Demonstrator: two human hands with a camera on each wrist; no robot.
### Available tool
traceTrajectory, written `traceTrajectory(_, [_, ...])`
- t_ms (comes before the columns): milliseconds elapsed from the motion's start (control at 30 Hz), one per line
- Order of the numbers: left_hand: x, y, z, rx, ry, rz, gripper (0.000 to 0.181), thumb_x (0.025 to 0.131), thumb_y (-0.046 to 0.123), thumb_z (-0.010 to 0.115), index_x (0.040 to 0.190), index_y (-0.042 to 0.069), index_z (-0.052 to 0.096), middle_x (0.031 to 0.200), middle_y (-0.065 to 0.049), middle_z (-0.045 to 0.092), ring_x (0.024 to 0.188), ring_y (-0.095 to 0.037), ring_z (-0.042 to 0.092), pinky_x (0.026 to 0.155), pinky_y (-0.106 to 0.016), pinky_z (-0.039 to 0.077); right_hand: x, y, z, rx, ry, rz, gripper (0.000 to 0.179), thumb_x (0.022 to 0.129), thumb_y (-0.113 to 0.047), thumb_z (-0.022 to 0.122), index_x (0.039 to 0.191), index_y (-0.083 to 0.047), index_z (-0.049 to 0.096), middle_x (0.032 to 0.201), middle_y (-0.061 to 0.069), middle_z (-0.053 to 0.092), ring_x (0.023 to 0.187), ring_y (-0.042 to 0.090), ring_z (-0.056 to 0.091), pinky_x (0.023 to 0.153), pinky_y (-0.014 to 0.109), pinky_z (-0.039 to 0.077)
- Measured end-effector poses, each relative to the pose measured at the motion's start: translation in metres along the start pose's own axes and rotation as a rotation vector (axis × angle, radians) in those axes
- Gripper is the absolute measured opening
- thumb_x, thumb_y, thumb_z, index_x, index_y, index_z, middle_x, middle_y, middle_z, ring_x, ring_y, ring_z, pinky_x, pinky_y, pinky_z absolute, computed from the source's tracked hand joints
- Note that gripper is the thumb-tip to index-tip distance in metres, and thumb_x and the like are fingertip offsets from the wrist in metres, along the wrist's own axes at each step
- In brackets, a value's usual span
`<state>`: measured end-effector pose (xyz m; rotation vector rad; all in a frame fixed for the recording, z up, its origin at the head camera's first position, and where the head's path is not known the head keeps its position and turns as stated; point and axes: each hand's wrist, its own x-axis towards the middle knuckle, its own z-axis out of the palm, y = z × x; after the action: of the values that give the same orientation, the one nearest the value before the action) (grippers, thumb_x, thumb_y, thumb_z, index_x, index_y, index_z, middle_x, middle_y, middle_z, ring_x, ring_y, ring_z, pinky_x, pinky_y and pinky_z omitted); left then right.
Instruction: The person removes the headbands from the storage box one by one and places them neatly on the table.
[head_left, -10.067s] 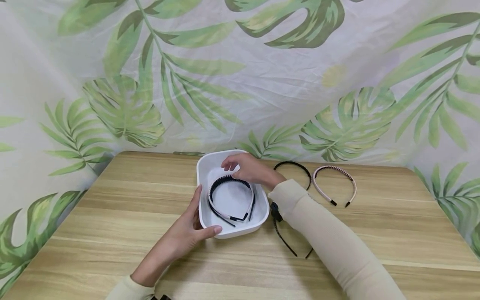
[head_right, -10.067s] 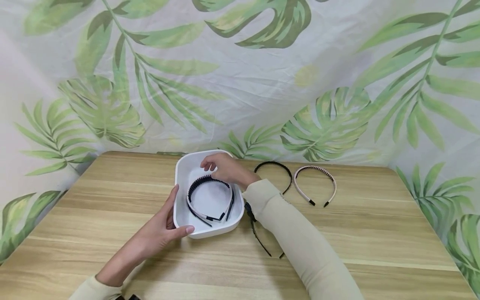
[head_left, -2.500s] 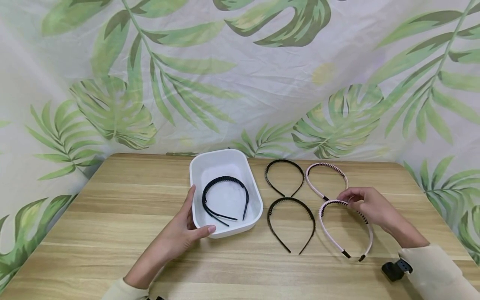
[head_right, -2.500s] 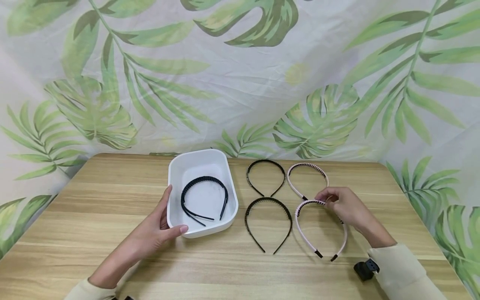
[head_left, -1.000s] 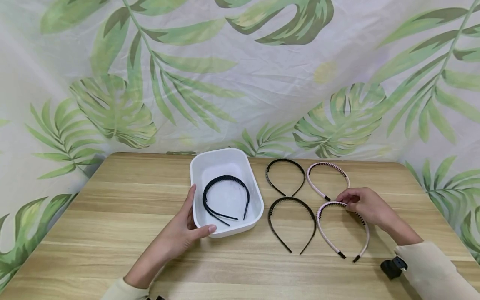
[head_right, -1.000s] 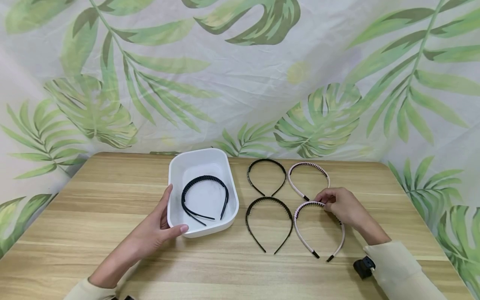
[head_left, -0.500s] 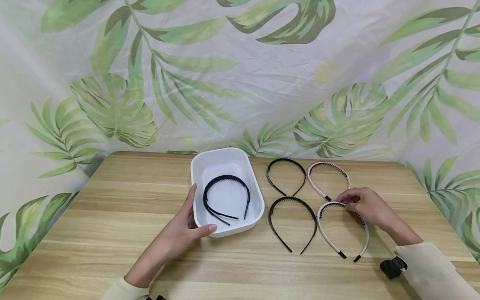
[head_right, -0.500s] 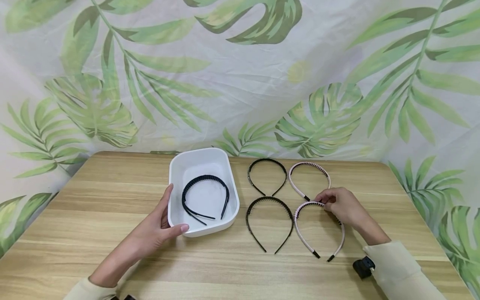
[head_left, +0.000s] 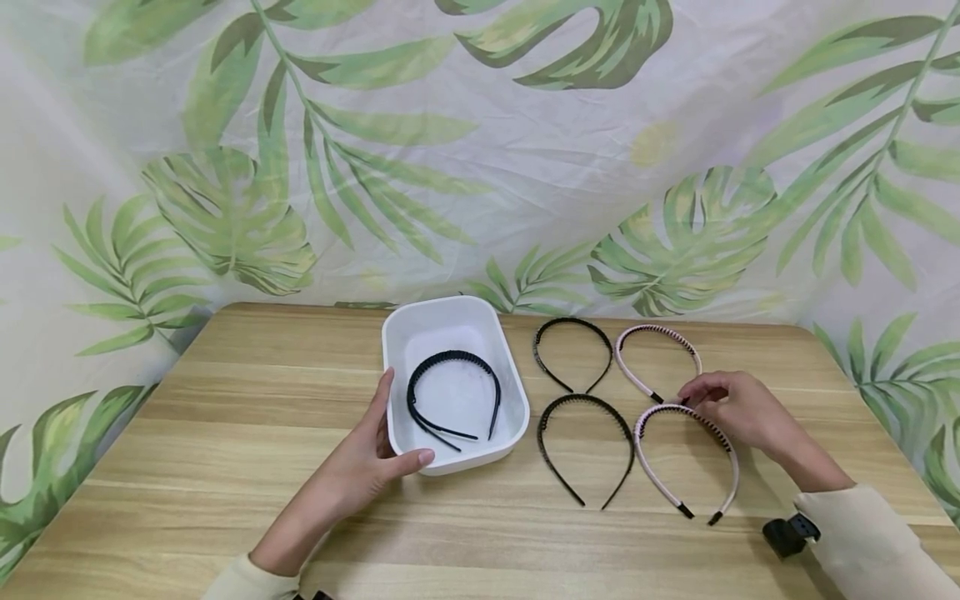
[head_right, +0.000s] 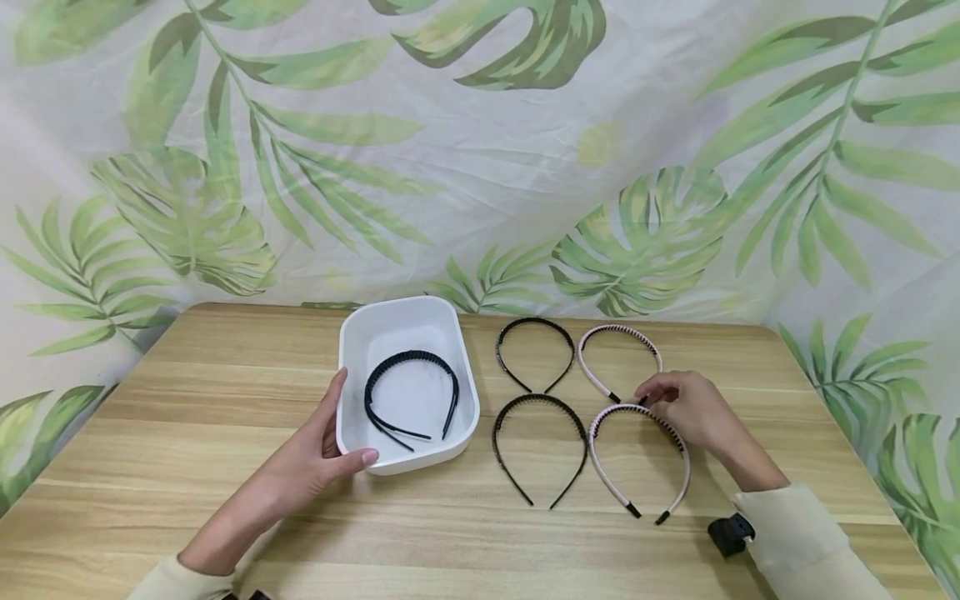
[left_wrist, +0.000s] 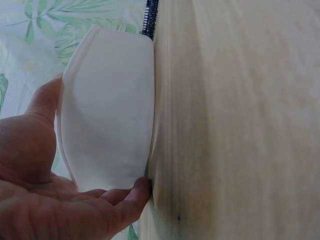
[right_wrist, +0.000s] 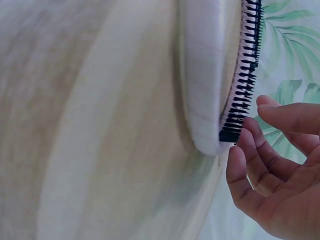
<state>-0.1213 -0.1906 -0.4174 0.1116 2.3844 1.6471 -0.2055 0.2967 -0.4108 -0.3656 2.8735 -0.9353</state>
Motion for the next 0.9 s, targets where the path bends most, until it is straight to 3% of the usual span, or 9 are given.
traceTrajectory(367, [0.001, -0.001, -0.001, -0.014, 0.001, -0.014, 0.125, 0.092, 0.024, 0.083, 0.168, 0.025, -0.016, 0.176, -0.017, 0.005, 0.159, -0.032, 0.027, 0.115, -0.030, 0.039, 0.001, -0.012, -0.005, 0.017, 0.011, -0.014, 0.019, 0.093, 0.000, 0.070, 0.111, 0.000, 0.077, 0.099, 0.010, 0.075, 0.091, 0.013, 0.061, 0.072, 0.021, 0.049])
traceTrajectory(600, [0.001, -0.002, -0.001, -0.014, -0.001, -0.009, 0.125, 0.091, 0.025, 0.084, 0.168, 0.025, -0.016, 0.176, -0.017, 0.006, 0.158, -0.032, 0.028, 0.115, -0.030, 0.039, 0.002, -0.026, -0.005, 0.034, 0.037, -0.039, 0.021, 0.093, -0.004, 0.074, 0.114, -0.001, 0.076, 0.102, 0.011, 0.075, 0.089, 0.003, 0.059, 0.074, 0.020, 0.050])
traceTrajectory(800, [0.001, -0.002, -0.001, -0.012, -0.003, -0.009, 0.126, 0.091, 0.024, 0.084, 0.168, 0.025, -0.016, 0.176, -0.018, 0.005, 0.159, -0.031, 0.025, 0.117, -0.034, 0.037, 0.005, -0.041, -0.005, 0.039, 0.064, -0.056, 0.023, 0.095, -0.006, 0.074, 0.117, -0.002, 0.076, 0.110, 0.015, 0.076, 0.095, 0.010, 0.062, 0.074, 0.021, 0.052])
traceTrajectory(900, [0.001, -0.003, -0.001, -0.012, 0.000, -0.006, 0.125, 0.091, 0.025, 0.084, 0.168, 0.025, -0.016, 0.176, -0.018, 0.005, 0.159, -0.032, 0.027, 0.116, -0.033, 0.038, 0.007, -0.050, -0.004, 0.037, 0.074, -0.060, 0.023, 0.096, -0.007, 0.073, 0.118, -0.003, 0.076, 0.111, 0.014, 0.076, 0.096, 0.008, 0.062, 0.078, 0.020, 0.053])
